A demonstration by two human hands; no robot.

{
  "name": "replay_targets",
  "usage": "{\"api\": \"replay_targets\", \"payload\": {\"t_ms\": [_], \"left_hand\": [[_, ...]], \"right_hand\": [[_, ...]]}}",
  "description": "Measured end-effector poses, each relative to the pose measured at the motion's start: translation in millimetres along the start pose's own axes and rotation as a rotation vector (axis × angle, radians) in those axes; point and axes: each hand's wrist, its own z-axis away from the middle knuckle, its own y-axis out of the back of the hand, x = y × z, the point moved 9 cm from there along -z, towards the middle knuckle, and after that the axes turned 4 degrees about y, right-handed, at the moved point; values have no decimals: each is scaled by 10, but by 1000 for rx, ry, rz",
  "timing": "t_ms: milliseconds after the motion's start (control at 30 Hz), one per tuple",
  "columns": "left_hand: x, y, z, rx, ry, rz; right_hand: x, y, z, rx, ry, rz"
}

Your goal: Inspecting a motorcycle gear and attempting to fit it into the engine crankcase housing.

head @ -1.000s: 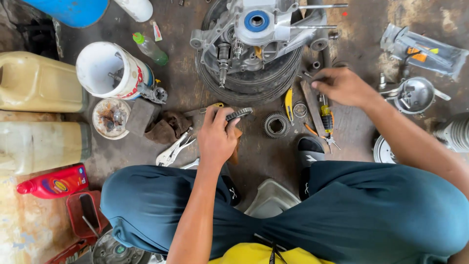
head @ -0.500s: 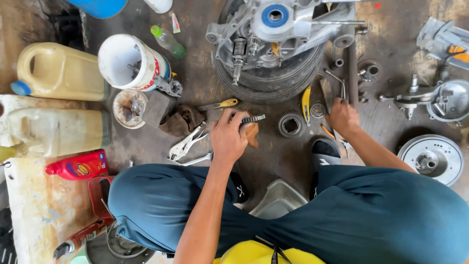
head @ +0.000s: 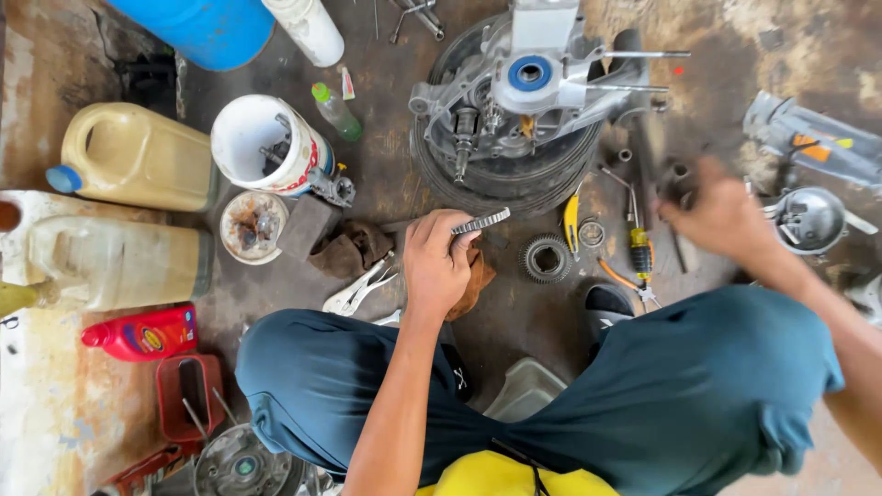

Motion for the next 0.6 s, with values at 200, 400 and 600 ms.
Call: {"api": "replay_targets", "payload": {"t_ms": [200, 400, 600], "left_hand": [[56, 200, -85, 52, 61, 204], [38, 357, -171, 143, 66, 298], [-184, 433, -157, 197, 34, 159]], "right_hand": [[-1734, 1655, 303, 303, 218, -47], [-2995, 1111, 631, 361, 365, -245], [-3058, 277, 878, 471, 351, -258]]}}
